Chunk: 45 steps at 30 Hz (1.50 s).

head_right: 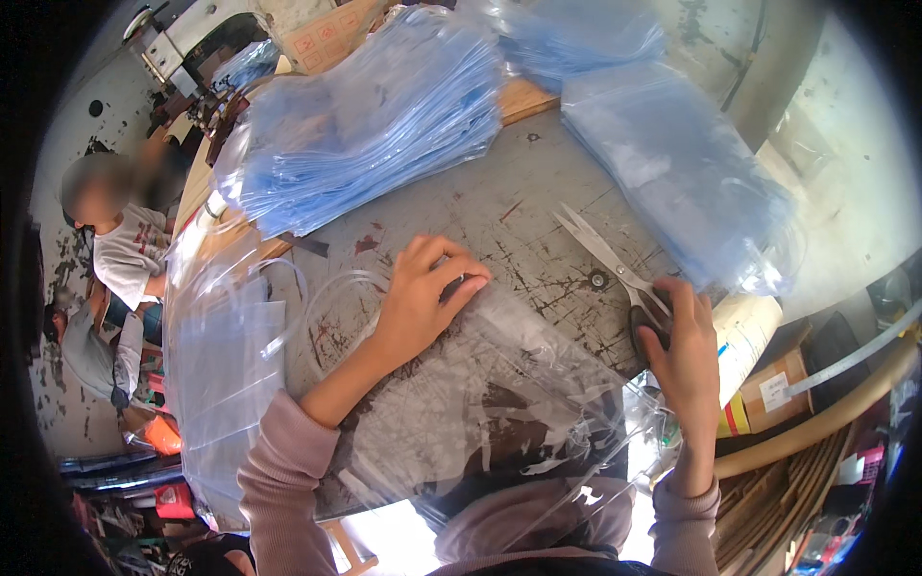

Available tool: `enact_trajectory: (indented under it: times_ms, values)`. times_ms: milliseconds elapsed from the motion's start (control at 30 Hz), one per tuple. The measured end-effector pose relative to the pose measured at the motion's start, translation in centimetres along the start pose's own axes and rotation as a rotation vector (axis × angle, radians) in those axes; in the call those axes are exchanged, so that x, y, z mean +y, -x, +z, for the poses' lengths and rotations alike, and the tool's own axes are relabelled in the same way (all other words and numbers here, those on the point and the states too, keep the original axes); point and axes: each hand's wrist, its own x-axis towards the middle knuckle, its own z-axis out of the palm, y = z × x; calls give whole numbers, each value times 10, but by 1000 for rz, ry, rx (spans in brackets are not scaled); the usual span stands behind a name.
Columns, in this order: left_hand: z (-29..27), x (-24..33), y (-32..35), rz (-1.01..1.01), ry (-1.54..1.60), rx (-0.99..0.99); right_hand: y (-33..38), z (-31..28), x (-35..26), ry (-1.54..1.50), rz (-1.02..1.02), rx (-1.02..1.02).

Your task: The person trims the edges of clear plastic bags using scissors, then aligns and stacks the plastic bags on the table by hand.

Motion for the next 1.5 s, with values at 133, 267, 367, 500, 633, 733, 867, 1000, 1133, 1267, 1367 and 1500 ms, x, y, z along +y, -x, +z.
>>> enact_trajectory:
  times_ms: [133, 267, 367, 500, 633, 733, 867, 1000, 1133, 1267, 1367, 1500]
  values:
    - [4, -5, 3, 71, -63, 39, -7, 0, -7, 81, -27, -14]
    - [5, -1, 2, -65, -136, 55, -12, 7, -7, 233, -72, 19]
    - [4, -3, 3, -219, -215, 68, -12, 8, -10, 297, -63, 62]
    - [-7, -9, 4, -327, -253, -62, -11, 7, -21, 226, -107, 122]
    - [-3, -19, 6, -268, -158, 7, -10, 7, -17, 205, -87, 171]
    - [-2, -19, 9, -238, -115, 25, -9, 9, -9, 219, -87, 161]
    - [-1, -18, 9, -244, -138, 15, -8, 11, -4, 203, -121, 188]
    - [-2, -18, 8, -269, -145, -7, -10, 11, -5, 185, -121, 189]
    - [-3, -19, 6, -175, -196, 90, -12, 10, -6, 170, -106, 170]
    - [-16, -22, -5, -381, 387, -23, -16, 7, -2, 268, -148, 120]
    - [-29, -39, -3, -493, 688, -193, -20, -4, 0, 150, 7, -52]
    - [-52, -26, -10, -408, 850, -311, -29, -28, 13, -647, 281, -437]
